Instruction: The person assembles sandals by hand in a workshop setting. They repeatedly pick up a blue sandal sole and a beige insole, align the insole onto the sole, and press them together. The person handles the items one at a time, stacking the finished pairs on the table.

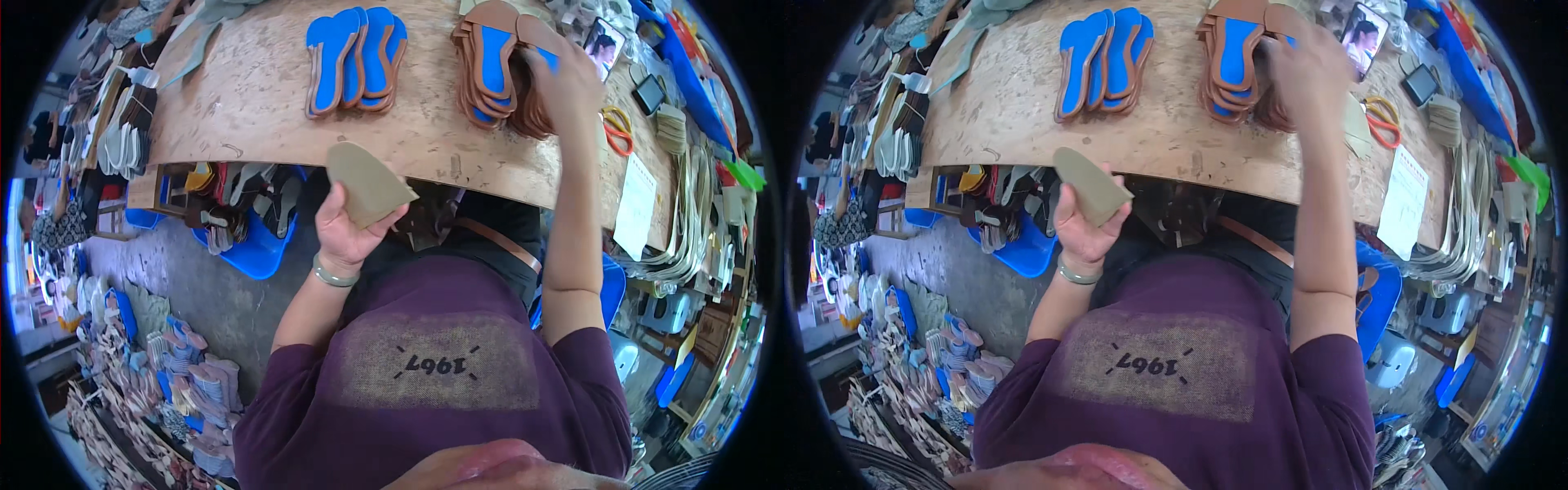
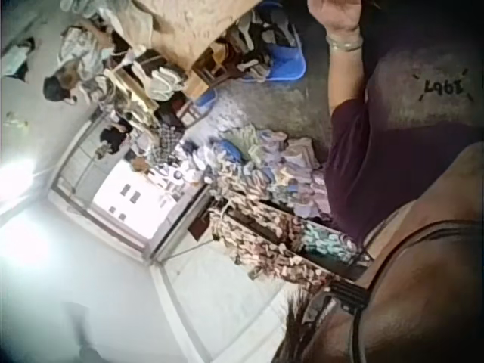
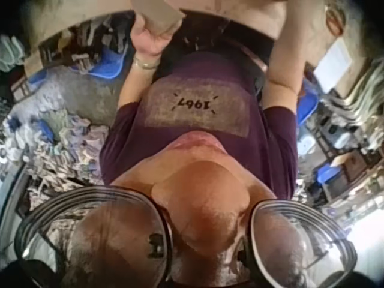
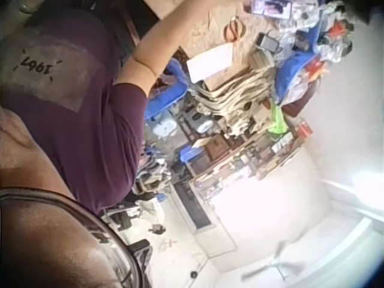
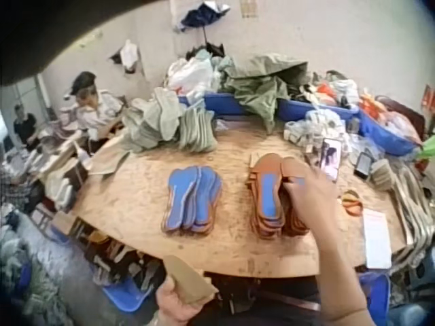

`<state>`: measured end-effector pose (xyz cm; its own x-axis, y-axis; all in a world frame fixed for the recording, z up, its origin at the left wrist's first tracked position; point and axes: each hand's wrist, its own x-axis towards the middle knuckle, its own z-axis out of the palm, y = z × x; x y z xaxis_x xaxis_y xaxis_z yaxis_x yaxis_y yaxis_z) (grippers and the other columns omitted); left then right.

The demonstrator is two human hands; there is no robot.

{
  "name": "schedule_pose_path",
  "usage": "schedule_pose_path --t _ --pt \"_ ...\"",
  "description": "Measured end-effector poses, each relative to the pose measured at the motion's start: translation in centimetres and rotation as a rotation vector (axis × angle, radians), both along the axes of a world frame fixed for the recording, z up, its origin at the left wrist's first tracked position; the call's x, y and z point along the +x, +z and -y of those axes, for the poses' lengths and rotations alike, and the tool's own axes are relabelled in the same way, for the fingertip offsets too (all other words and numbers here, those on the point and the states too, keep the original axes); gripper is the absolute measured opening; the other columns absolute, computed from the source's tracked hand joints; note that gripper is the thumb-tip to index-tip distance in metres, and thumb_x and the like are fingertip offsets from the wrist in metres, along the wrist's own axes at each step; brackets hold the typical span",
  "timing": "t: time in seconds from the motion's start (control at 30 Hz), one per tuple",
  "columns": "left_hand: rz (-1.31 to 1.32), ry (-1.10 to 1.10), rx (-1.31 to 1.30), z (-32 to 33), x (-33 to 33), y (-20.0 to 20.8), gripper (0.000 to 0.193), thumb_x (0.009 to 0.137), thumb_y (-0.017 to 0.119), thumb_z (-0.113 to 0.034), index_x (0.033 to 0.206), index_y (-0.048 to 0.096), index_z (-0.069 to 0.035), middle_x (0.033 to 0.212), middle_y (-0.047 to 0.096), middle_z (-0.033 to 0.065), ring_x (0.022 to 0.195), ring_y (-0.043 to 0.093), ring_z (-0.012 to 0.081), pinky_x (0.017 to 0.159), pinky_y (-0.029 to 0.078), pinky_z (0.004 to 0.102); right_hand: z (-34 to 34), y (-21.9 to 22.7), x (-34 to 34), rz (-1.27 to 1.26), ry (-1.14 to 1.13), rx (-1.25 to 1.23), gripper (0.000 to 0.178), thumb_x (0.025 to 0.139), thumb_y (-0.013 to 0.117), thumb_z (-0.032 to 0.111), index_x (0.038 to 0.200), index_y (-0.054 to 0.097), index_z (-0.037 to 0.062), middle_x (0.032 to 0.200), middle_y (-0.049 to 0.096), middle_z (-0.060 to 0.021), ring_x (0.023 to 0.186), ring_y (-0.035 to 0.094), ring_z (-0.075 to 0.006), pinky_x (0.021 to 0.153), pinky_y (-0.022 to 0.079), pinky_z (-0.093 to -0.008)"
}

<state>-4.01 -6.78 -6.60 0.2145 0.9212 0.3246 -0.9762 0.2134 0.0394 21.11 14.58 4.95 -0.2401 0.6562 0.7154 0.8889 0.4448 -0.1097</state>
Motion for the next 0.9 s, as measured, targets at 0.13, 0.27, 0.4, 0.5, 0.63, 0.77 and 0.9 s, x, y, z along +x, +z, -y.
schedule_pose_path --t 0.13,0.27,0.4,0.5,0.63,0.77,0.9 --pt "0.016 0.095 0.078 1.3 -1.4 0.9 0.053 0.102 0.039 -0.034 0.147 0.031 -0.009 0.154 0.029 0.0101 0.143 0.025 0.0332 0.113 0.025 0.0599 3.6 0.6 -15.3 -0.03 0.551 -0.52 0.04 0.081 0.068 0.033 0.111 0.063 0.0054 0.107 0.061 -0.0184 0.099 0.06 -0.0334 0.087 0.047 -0.0437" --pt "-0.038 0.138 -0.013 1.1 -1.8 3.0 0.048 0.103 0.037 -0.03 0.146 0.032 -0.008 0.152 0.031 0.0143 0.14 0.03 0.0357 0.114 0.026 0.0581 4.0 -6.3 -25.4 -0.06 0.556 -0.204 0.058 0.081 0.067 0.035 0.125 0.053 0.0 0.122 0.051 -0.0264 0.111 0.05 -0.0463 0.089 0.045 -0.0514" --pt "-0.135 0.307 -0.24 0.8 -2.4 4.3 0.048 0.103 0.037 -0.025 0.144 0.032 -0.003 0.149 0.034 0.0195 0.137 0.034 0.038 0.114 0.027 0.0561 1.0 -12.1 -29.2 0.109 0.339 -0.123 0.058 0.083 0.064 0.035 0.125 0.053 -0.0031 0.134 0.042 -0.0288 0.117 0.04 -0.0572 0.09 0.042 -0.0582" --pt "-0.2 0.413 -0.306 1.2 -3.0 4.6 0.048 0.102 0.038 -0.024 0.143 0.032 0.002 0.147 0.036 0.0212 0.136 0.035 0.0386 0.114 0.026 0.0563 2.3 -9.2 -28.1 0.179 0.403 -0.411 0.052 0.085 0.059 0.022 0.13 0.051 -0.0035 0.137 0.046 -0.0236 0.122 0.045 -0.0448 0.096 0.042 -0.0483" --pt "-0.268 0.432 -0.331 0.7 -3.3 4.9 0.047 0.102 0.038 -0.023 0.142 0.034 0.002 0.145 0.039 0.0213 0.136 0.035 0.0384 0.115 0.026 0.0561 0.7 -7.2 -26.6 0.036 0.4 -0.591 0.062 0.088 0.059 0.032 0.138 0.034 0.0071 0.132 0.039 -0.0339 0.116 0.05 -0.0452 0.086 0.046 -0.0602" --pt "-0.281 0.391 -0.326 -0.4 -2.9 4.8 0.048 0.102 0.04 -0.024 0.14 0.034 0.003 0.142 0.043 0.0216 0.131 0.043 0.0369 0.111 0.034 0.0529 -2.9 -4.8 -21.3 -0.319 0.424 -0.564 0.055 0.091 0.055 0.027 0.135 0.036 0.0008 0.098 0.061 -0.0359 0.093 0.06 -0.0486 0.083 0.048 -0.0512" --pt "-0.384 0.377 -0.374 -1.1 -1.7 3.9 0.046 0.102 0.04 -0.024 0.14 0.036 0.001 0.141 0.046 0.0192 0.129 0.046 0.035 0.109 0.037 0.0512 -0.5 -1.7 -15.2 -0.663 0.606 -0.352 0.044 0.086 0.062 0.016 0.126 0.054 -0.0013 0.103 0.063 -0.0311 0.094 0.065 -0.0396 0.081 0.05 -0.0404"
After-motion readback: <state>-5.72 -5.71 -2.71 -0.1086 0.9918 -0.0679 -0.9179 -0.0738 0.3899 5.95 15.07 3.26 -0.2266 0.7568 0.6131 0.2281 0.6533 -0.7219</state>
